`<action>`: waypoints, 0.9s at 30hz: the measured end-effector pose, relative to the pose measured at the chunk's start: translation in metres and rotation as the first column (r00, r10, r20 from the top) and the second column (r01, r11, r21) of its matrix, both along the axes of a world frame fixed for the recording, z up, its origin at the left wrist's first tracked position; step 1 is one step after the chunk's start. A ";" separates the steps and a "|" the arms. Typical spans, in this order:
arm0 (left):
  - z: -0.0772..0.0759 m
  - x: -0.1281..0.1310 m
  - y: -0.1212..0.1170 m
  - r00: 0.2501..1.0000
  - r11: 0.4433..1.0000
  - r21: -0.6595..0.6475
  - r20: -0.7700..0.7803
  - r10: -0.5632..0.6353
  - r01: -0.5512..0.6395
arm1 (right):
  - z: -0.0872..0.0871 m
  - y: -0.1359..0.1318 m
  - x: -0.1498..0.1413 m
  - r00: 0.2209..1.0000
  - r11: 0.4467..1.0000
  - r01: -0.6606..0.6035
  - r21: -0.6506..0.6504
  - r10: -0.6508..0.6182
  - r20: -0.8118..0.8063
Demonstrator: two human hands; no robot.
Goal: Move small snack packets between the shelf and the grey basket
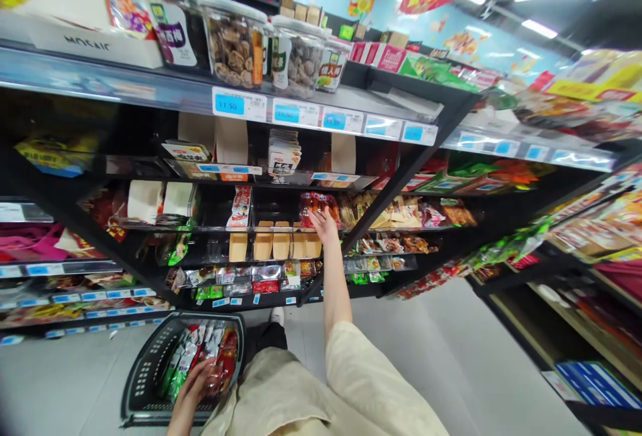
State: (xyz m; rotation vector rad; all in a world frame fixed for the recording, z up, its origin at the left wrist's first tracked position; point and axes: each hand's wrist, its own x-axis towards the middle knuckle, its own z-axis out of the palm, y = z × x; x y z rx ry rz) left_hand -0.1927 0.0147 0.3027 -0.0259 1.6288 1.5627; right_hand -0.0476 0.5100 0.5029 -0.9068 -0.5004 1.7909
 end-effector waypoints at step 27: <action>-0.024 -0.011 -0.031 0.996 0.991 -0.113 0.053 0.077 -0.070 | -0.014 0.048 0.023 -0.158 0.869 -0.433 0.240 -0.336 0.929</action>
